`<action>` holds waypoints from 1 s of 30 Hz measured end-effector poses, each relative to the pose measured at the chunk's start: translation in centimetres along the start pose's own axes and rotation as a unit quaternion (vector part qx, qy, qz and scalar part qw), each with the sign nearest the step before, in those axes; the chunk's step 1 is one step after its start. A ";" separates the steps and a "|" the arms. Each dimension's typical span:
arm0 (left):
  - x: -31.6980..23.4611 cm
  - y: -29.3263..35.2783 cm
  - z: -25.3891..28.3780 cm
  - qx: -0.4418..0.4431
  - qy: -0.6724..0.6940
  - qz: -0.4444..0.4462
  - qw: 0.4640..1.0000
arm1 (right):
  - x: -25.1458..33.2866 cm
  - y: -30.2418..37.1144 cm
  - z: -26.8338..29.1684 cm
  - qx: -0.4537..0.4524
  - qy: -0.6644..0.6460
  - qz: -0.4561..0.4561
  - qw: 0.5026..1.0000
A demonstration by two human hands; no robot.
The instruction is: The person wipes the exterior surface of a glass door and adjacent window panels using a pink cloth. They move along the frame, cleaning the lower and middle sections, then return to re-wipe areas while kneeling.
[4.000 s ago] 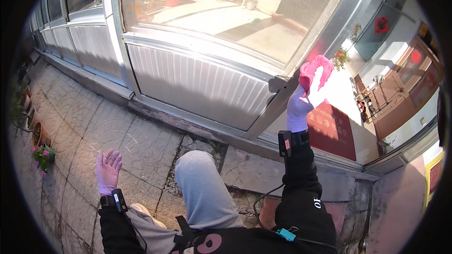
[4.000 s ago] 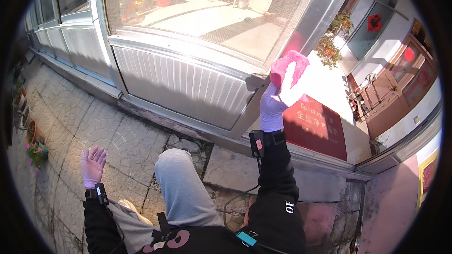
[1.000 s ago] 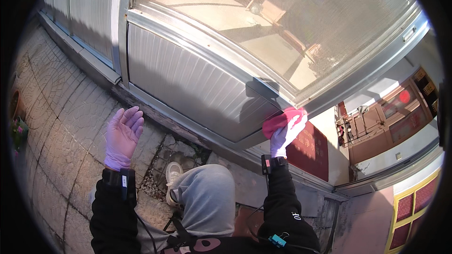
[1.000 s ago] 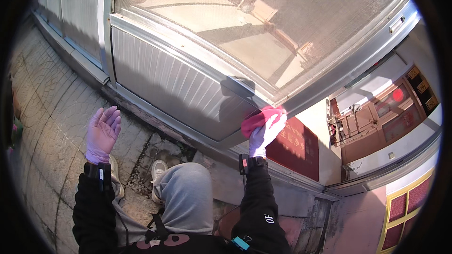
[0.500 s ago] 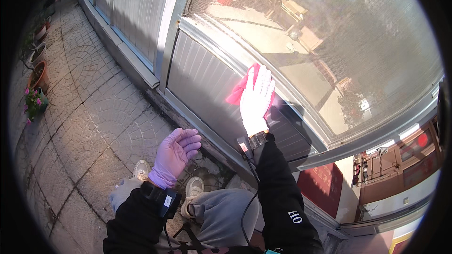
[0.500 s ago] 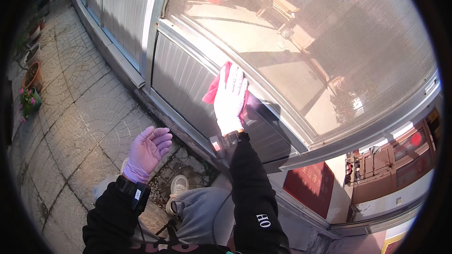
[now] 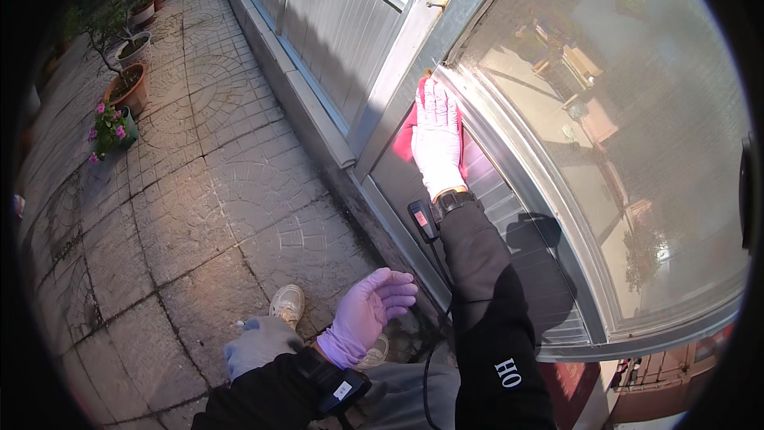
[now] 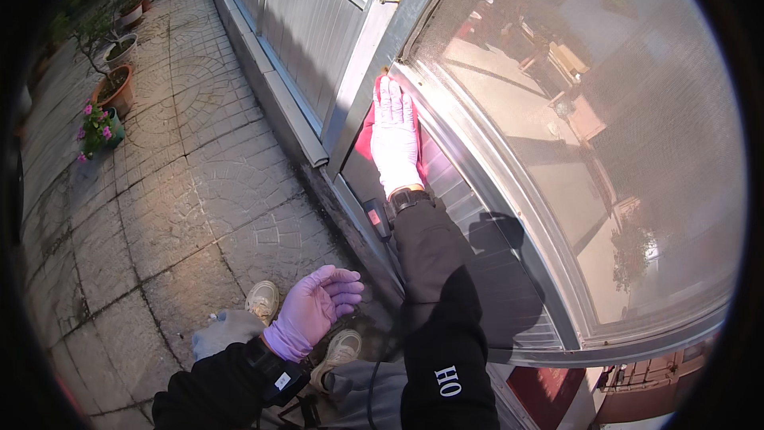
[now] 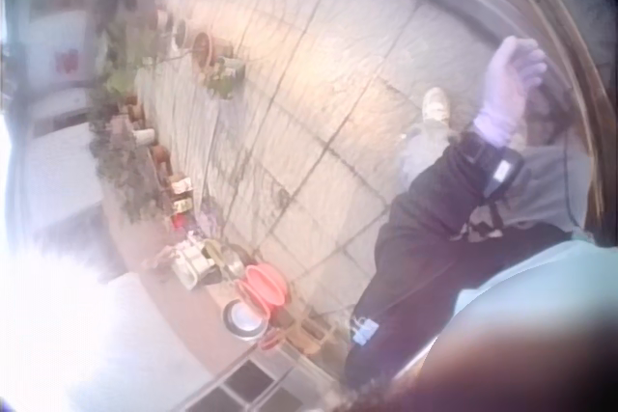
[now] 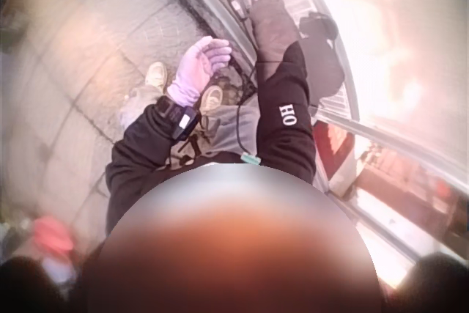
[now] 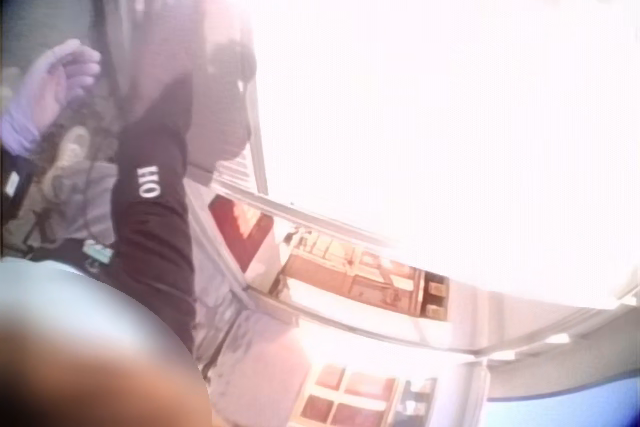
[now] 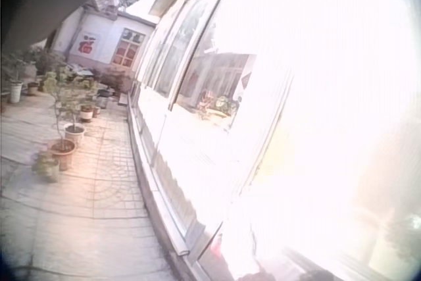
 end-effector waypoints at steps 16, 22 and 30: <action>-0.4 0.6 0.1 -0.060 -0.014 -0.028 0.998 | -2.8 10.9 -0.7 0.031 -0.081 0.096 0.992; -0.4 0.2 -0.1 -0.038 -0.027 -0.039 0.998 | -2.9 14.4 -1.6 0.068 -0.130 0.079 0.986; 0.0 -0.6 -1.0 -0.056 -0.048 -0.042 0.996 | -1.2 28.6 -5.0 0.224 -0.080 0.184 0.954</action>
Point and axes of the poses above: each hand's wrist, its own y-axis away from the middle knuckle, its own z-axis out of the back of the hand, x = y × z, the point moved 7 cm from there along -y, towards the middle knuckle, and after that the axes turned 1 degree about y, right-handed, at the moved point
